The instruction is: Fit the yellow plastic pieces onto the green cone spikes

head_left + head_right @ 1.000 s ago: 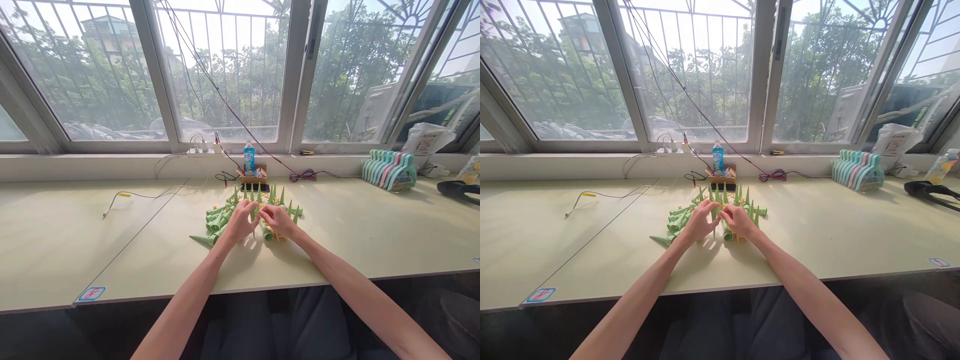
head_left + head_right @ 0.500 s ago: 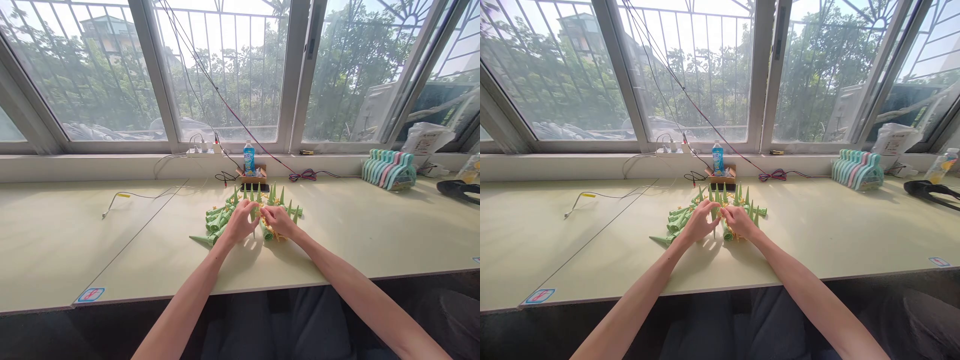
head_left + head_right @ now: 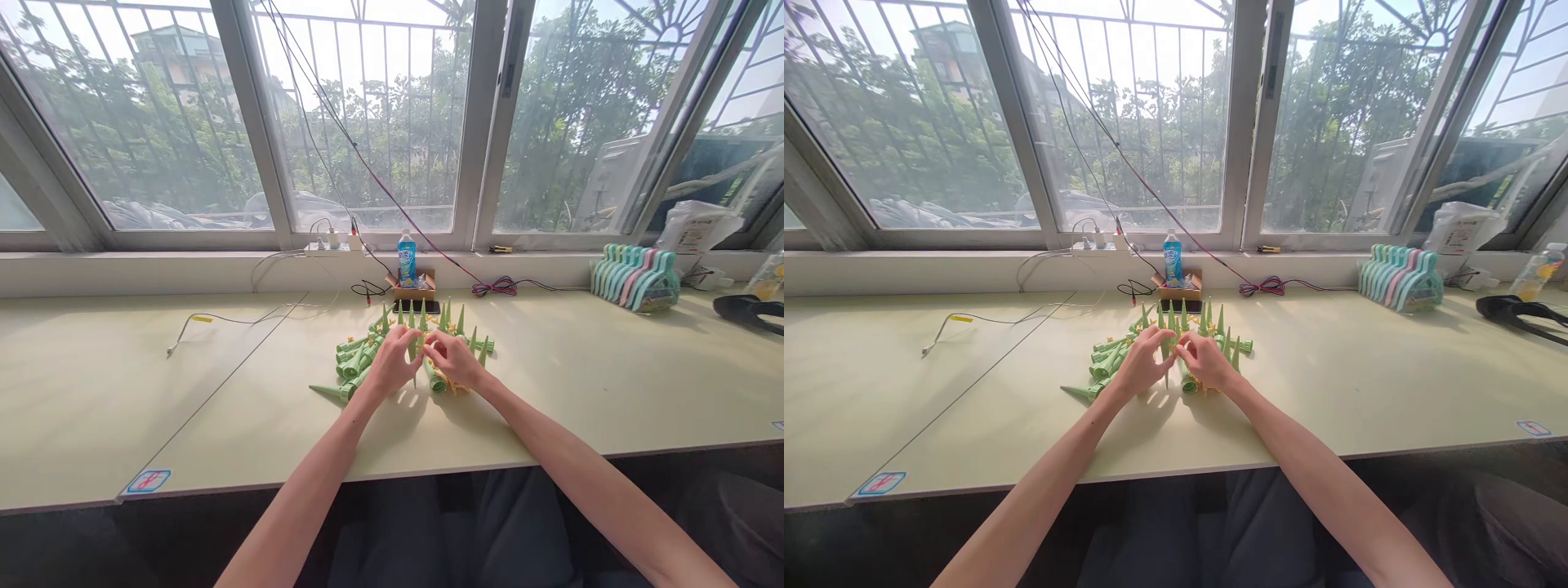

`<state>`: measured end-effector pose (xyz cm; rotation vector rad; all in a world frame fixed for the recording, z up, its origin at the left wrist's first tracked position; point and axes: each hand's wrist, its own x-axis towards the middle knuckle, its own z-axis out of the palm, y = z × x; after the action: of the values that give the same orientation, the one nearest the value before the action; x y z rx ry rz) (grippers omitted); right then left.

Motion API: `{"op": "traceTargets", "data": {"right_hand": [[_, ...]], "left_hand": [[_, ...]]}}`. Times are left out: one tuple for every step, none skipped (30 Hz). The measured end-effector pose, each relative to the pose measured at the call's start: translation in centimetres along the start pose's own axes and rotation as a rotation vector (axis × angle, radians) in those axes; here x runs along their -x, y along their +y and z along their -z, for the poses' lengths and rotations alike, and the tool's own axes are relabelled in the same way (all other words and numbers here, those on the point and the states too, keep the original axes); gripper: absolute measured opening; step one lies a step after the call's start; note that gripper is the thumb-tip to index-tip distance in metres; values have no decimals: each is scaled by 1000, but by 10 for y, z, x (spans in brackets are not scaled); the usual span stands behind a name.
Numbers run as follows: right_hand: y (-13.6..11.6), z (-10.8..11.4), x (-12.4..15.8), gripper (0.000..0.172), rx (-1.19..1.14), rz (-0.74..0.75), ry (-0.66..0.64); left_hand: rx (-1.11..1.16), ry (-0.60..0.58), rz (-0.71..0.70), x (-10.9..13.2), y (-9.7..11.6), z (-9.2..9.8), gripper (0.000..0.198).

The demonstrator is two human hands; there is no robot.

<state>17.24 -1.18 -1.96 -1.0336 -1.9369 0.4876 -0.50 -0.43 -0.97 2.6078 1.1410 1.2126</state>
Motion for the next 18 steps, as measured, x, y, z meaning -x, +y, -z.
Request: {"op": "traceTargets", "data": {"right_hand": [[0,0,0,23,4,1,0],[0,0,0,25,7,4,0],[0,0,0,26,9,9,1],[0,0,-1,28,11,14,4],[0,0,-1,30,15,19,7],[0,0,-1,32,19,23,9],[0,0,-1,34,23,25,10],[-1,0,-2,36,26,25,10],[-1,0,-2,38,26,24,7],[-1,0,-2,39,23,21,5],[-1,0,-2,40,19,18,3],[0,0,-2,41,17,14,3],[0,0,-2,42,16,11,3],[1,-1,-2,43,17,8,4],[1,-1,-2,42,18,2,6],[1,-1,-2,40,21,-5,6],[2,-1,-1,37,23,-12,6],[1,0,-1,32,24,-19,5]], "left_hand": [[1,-1,-1,0,0,0,24],[2,-2,-3,0,0,0,24],[4,-3,-6,0,-1,0,25],[5,-5,-9,0,-1,0,25],[7,-5,-13,0,-1,0,26],[9,-6,-17,0,0,0,26],[10,-7,-21,0,0,0,26],[11,-10,-23,1,0,0,26],[12,-11,-25,1,0,0,27],[12,-12,-26,1,0,1,27],[11,-12,-27,1,1,1,27],[11,-9,-28,1,1,0,28],[10,-5,-29,0,1,0,28],[10,-1,-30,0,1,0,28],[10,4,-30,0,1,0,28],[11,8,-29,0,0,0,27],[12,14,-26,0,0,0,26],[11,18,-23,0,0,0,26]]}}
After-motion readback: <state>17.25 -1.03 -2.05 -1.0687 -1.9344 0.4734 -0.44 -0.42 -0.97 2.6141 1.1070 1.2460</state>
